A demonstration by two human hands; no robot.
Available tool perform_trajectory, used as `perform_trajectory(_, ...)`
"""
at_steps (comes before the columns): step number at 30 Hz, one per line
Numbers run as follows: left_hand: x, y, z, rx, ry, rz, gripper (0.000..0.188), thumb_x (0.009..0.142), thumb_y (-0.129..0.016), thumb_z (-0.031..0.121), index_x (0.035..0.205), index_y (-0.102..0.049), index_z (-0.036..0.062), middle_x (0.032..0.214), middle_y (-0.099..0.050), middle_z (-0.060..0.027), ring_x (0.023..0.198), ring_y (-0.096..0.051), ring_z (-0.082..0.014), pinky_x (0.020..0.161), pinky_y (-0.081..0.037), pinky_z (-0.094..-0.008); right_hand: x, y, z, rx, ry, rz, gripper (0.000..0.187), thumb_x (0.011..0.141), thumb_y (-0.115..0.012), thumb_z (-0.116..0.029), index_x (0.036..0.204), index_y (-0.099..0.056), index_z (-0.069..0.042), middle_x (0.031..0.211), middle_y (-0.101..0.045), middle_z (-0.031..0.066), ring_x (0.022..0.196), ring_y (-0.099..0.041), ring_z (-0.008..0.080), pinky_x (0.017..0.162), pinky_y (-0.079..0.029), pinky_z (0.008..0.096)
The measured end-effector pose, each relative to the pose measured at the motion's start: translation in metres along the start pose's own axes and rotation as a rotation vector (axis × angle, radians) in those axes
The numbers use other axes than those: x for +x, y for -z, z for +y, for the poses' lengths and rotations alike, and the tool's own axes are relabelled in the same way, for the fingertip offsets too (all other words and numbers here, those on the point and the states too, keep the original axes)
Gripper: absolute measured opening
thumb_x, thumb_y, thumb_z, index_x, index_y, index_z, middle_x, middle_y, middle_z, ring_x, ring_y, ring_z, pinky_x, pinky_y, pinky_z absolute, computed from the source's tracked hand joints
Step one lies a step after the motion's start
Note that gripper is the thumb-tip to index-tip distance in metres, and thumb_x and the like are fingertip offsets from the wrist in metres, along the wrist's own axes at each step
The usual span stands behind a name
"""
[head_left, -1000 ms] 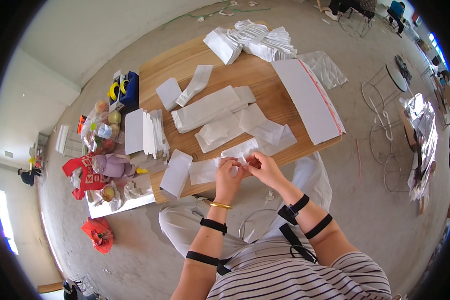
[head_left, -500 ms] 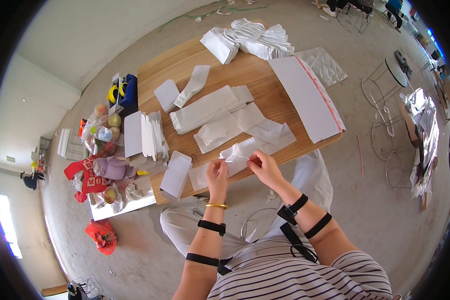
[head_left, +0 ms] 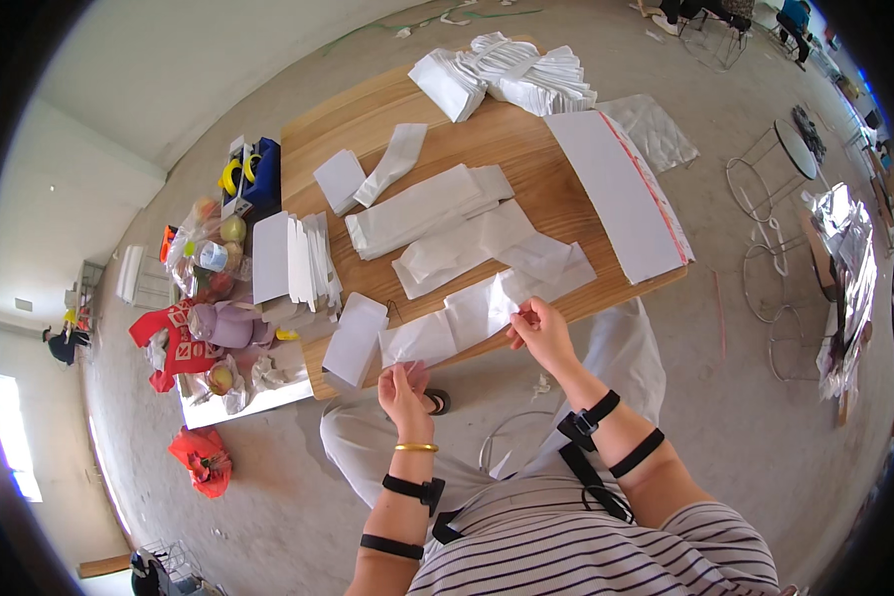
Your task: Folding and preparing paper or plastic packaging materials.
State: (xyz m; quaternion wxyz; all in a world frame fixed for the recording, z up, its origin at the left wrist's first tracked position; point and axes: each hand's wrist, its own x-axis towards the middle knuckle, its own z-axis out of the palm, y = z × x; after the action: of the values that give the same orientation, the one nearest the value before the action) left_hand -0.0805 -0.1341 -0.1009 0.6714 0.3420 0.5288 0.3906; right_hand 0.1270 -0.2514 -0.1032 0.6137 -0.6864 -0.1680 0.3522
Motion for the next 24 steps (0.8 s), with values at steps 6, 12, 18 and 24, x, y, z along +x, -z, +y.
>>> perform_trajectory(6,0.004,0.026,-0.006,0.431,-0.334,0.182,0.033,0.092,-0.070,0.029,0.108,-0.054,0.0050,0.097,-0.058,-0.0057,0.089,-0.055,-0.0183,0.078,-0.048,-0.0358,0.005,0.007,-0.007,-0.568,0.161,0.162,0.029,0.089,-0.070,-0.032,0.089,-0.060,-0.004,0.063,-0.063,0.0070,0.061,-0.065,0.0233,0.054,-0.049,0.0366)
perform_trajectory(12,0.019,0.015,0.006,1.337,-0.615,0.164,0.035,0.078,-0.080,0.029,0.099,-0.062,0.0071,0.094,-0.058,-0.0064,0.099,-0.053,-0.0254,0.086,-0.045,-0.0401,0.009,0.004,-0.005,-0.729,0.274,0.237,0.020,0.086,-0.071,-0.027,0.085,-0.059,-0.011,0.065,-0.064,0.0065,0.061,-0.063,0.0292,0.055,-0.047,0.0421)
perform_trajectory(18,0.042,0.021,0.011,0.894,-0.513,0.036,0.025,0.079,-0.080,0.021,0.084,-0.065,0.0014,0.076,-0.062,-0.0051,0.071,-0.058,-0.0175,0.071,-0.049,-0.0320,0.005,0.001,-0.010,-0.696,0.316,0.238,0.018,0.087,-0.070,-0.024,0.084,-0.057,-0.011,0.065,-0.063,0.0059,0.061,-0.063,0.0290,0.054,-0.046,0.0409)
perform_trajectory(24,0.050,0.004,0.019,0.947,-0.621,0.049,0.023,0.080,-0.079,0.019,0.085,-0.066,0.0008,0.072,-0.065,-0.0054,0.064,-0.059,-0.0159,0.064,-0.049,-0.0305,0.016,0.005,-0.006,-0.721,0.342,0.282,0.019,0.086,-0.071,-0.023,0.082,-0.056,-0.011,0.064,-0.062,0.0053,0.061,-0.062,0.0286,0.054,-0.046,0.0406)
